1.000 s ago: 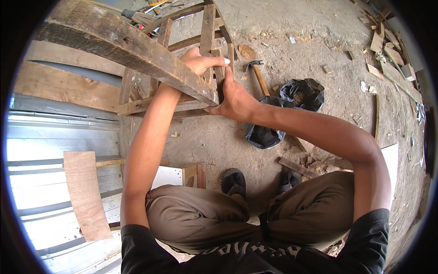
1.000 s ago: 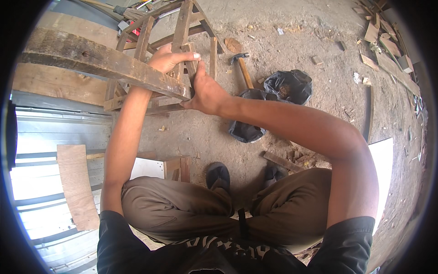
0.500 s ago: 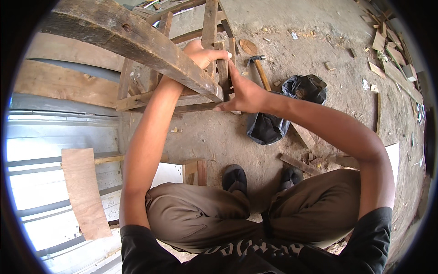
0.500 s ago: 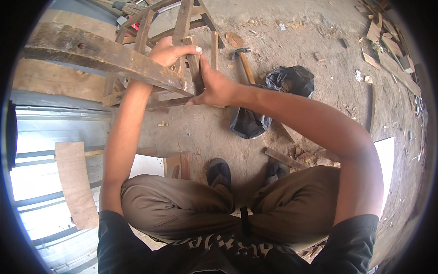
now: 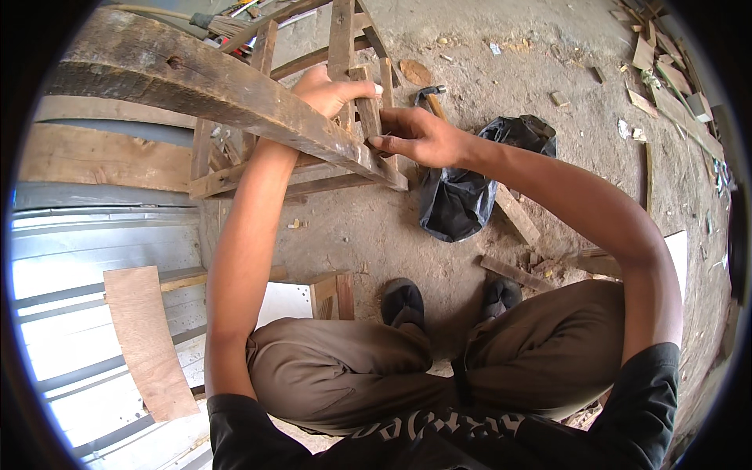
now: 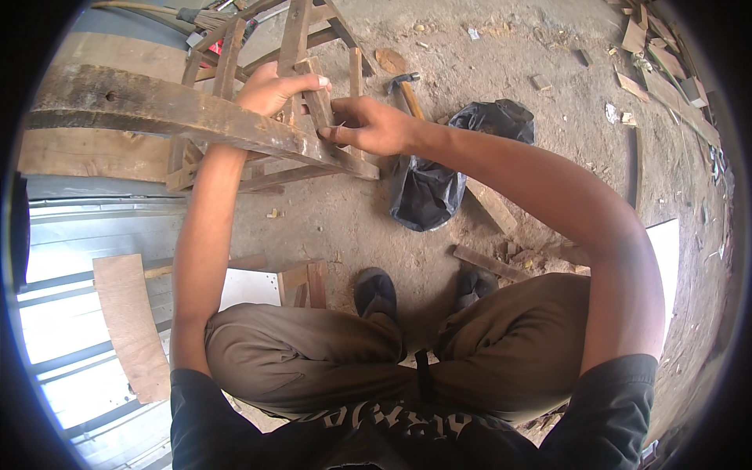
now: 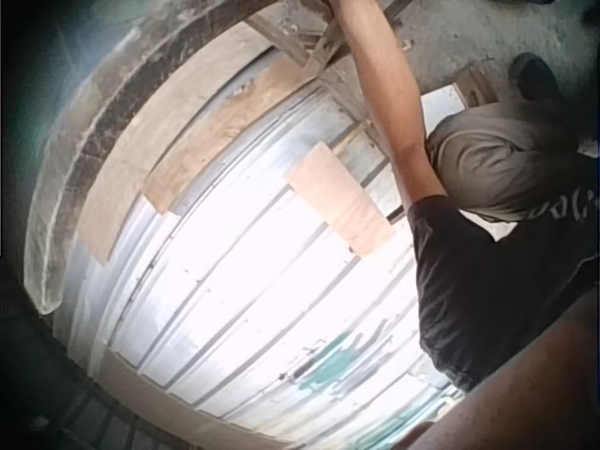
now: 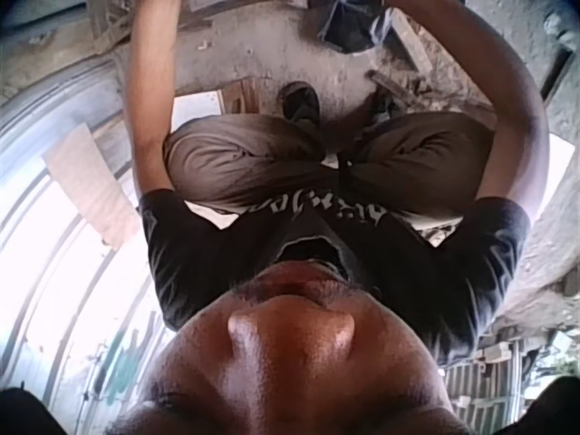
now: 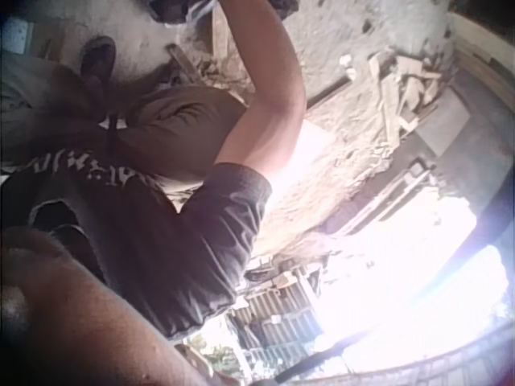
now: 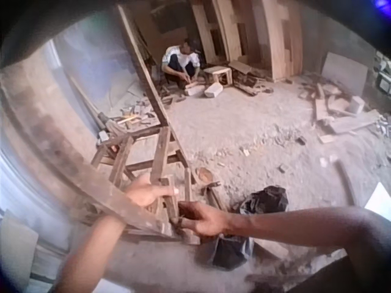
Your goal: The person assembles a wooden frame by fitting small wooden pieces into joints. They then use a hand saw to cut a white board and a small wooden piece, and finally fit the cut piece into the frame.
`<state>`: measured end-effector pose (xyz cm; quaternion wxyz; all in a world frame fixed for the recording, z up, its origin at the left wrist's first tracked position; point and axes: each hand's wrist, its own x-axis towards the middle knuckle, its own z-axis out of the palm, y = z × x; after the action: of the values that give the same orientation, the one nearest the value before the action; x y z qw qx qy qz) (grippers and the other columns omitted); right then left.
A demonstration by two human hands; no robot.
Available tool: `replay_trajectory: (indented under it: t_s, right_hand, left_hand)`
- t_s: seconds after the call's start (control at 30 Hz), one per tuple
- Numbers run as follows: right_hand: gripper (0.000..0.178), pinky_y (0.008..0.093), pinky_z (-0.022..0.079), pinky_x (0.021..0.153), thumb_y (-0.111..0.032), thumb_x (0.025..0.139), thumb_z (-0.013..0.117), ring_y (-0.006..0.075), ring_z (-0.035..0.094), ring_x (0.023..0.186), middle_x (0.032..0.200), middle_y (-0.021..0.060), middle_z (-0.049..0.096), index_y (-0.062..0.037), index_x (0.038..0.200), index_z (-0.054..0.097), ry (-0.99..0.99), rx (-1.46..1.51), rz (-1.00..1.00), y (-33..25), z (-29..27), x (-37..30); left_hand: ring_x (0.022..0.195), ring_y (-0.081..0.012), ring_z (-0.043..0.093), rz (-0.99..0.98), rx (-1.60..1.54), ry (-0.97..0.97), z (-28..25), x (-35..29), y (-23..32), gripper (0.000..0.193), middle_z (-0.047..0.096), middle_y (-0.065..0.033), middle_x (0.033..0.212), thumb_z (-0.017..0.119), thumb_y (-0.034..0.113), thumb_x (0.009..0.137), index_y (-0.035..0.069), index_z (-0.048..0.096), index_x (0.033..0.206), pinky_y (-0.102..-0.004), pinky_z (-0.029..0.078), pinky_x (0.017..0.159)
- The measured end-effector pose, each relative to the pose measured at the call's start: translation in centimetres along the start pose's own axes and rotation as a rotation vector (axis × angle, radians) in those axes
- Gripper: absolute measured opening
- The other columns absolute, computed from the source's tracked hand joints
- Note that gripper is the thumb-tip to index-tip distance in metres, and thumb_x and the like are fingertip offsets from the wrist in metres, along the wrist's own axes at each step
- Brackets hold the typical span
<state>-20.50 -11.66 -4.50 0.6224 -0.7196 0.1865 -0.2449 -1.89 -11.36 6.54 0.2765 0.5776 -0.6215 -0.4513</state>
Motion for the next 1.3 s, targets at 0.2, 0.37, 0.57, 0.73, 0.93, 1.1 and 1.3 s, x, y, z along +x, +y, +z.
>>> replay_trajectory:
  t_s: [0.2,0.37,0.57,0.73,0.93,1.1,1.3]
  right_hand:
    - [0.041,0.0336,0.05,0.092,-0.029,0.1,0.059,0.0166,0.059,0.101,0.107,0.0109,0.064,0.007,0.12,0.054,-0.002,-0.019,-0.025,-0.5,0.0,-0.1]
    - [0.041,0.0338,0.05,0.092,-0.03,0.1,0.06,0.0179,0.06,0.101,0.106,0.0139,0.065,0.007,0.118,0.055,0.033,-0.172,0.002,-1.2,-0.1,-0.2]
    - [0.045,0.0379,0.049,0.092,-0.032,0.099,0.061,0.0223,0.063,0.104,0.114,0.0189,0.067,0.0061,0.122,0.055,0.069,-0.272,0.048,-1.5,0.0,-0.3]
    - [0.05,0.0397,0.047,0.096,-0.028,0.095,0.065,0.0269,0.062,0.11,0.119,0.0233,0.065,0.0066,0.129,0.053,0.063,-0.23,0.064,-1.7,-0.2,-0.5]
    - [0.09,0.0414,0.044,0.104,-0.03,0.082,0.075,0.0361,0.055,0.122,0.128,0.0346,0.055,0.0157,0.142,0.026,-0.008,-0.307,0.005,-1.8,0.2,-1.4]
    - [0.119,0.0451,0.052,0.091,-0.046,0.073,0.085,0.0462,0.062,0.105,0.104,0.0379,0.059,0.0205,0.141,0.013,0.107,-0.526,0.212,-5.2,2.9,-2.1]
    - [0.095,0.0477,0.054,0.082,-0.046,0.072,0.086,0.0476,0.065,0.091,0.09,0.0328,0.063,0.015,0.122,0.033,0.283,-0.472,0.221,-4.6,4.7,-1.0]
  left_hand:
    - [0.077,-0.0113,0.065,0.006,-0.051,-0.012,-0.1,0.3,-0.7,0.03,0.072,-0.0065,0.093,0.073,0.022,0.084,0.001,0.069,0.105,-0.0253,0.051,0.064]
    - [0.085,-0.0134,0.066,-0.04,-0.043,-0.036,-0.2,0.1,-0.2,0.033,0.072,-0.0081,0.1,0.072,0.023,0.085,0.0,0.069,0.108,-0.0274,0.053,0.071]
    - [0.093,-0.0147,0.067,-0.093,-0.015,-0.033,-0.2,0.2,0.1,0.033,0.072,-0.0083,0.102,0.071,0.023,0.085,0.0,0.069,0.109,-0.0293,0.053,0.079]
    - [0.093,-0.0139,0.066,-0.1,0.003,-0.042,0.1,0.3,0.0,0.037,0.073,-0.0077,0.102,0.071,0.024,0.085,0.001,0.067,0.113,-0.0286,0.052,0.074]
    - [0.093,-0.0145,0.066,-0.081,0.021,-0.056,-0.3,0.2,0.2,0.037,0.073,-0.0077,0.102,0.072,0.025,0.084,0.001,0.067,0.111,-0.0293,0.052,0.075]
    - [0.094,-0.0143,0.067,-0.102,-0.033,-0.034,0.1,0.2,0.4,0.037,0.073,-0.0083,0.102,0.073,0.023,0.084,0.002,0.066,0.113,-0.0285,0.052,0.075]
    - [0.092,-0.0136,0.067,-0.084,0.004,-0.049,-0.4,0.2,0.1,0.035,0.072,-0.0084,0.103,0.071,0.022,0.085,0.002,0.065,0.113,-0.0271,0.052,0.072]
